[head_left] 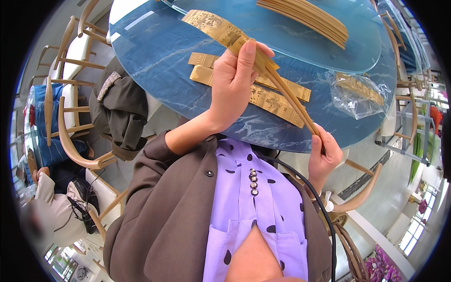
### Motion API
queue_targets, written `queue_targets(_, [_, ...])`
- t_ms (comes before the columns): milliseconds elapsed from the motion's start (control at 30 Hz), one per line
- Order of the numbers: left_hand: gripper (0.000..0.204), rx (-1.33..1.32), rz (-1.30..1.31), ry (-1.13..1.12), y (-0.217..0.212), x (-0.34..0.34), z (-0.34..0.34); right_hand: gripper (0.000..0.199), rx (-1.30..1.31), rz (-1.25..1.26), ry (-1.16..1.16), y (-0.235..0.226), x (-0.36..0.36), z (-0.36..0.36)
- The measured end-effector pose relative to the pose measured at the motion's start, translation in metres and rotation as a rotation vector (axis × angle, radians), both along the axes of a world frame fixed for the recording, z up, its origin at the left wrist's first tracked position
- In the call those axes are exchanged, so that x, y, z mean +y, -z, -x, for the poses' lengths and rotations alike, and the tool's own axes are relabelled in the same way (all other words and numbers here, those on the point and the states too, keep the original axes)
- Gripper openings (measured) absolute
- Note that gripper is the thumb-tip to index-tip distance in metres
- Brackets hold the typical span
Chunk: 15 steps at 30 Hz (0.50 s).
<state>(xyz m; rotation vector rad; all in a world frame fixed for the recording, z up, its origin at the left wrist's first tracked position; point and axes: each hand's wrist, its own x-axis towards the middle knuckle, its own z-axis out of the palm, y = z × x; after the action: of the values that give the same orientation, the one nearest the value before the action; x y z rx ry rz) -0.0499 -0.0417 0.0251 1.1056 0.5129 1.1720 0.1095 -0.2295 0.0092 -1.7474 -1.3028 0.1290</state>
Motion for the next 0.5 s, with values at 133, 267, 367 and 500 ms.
queue_targets(133, [0.036,0.022,-0.023,0.027,-0.001,0.001,0.001,0.024,-0.081,-0.058,-0.012,0.007,-0.001,-0.004])
queue_targets(267, [0.037,0.011,-0.067,-0.026,-0.003,0.007,0.005,0.026,-0.188,-0.079,-0.002,0.006,0.0,-0.011])
queue_targets(367, [0.039,0.009,-0.067,0.042,-0.002,0.012,0.005,0.029,-0.249,-0.145,0.026,0.014,-0.005,-0.017])
queue_targets(500, [0.044,0.01,-0.04,0.101,0.004,0.009,0.002,0.026,-0.231,-0.158,0.016,0.016,-0.009,-0.011])
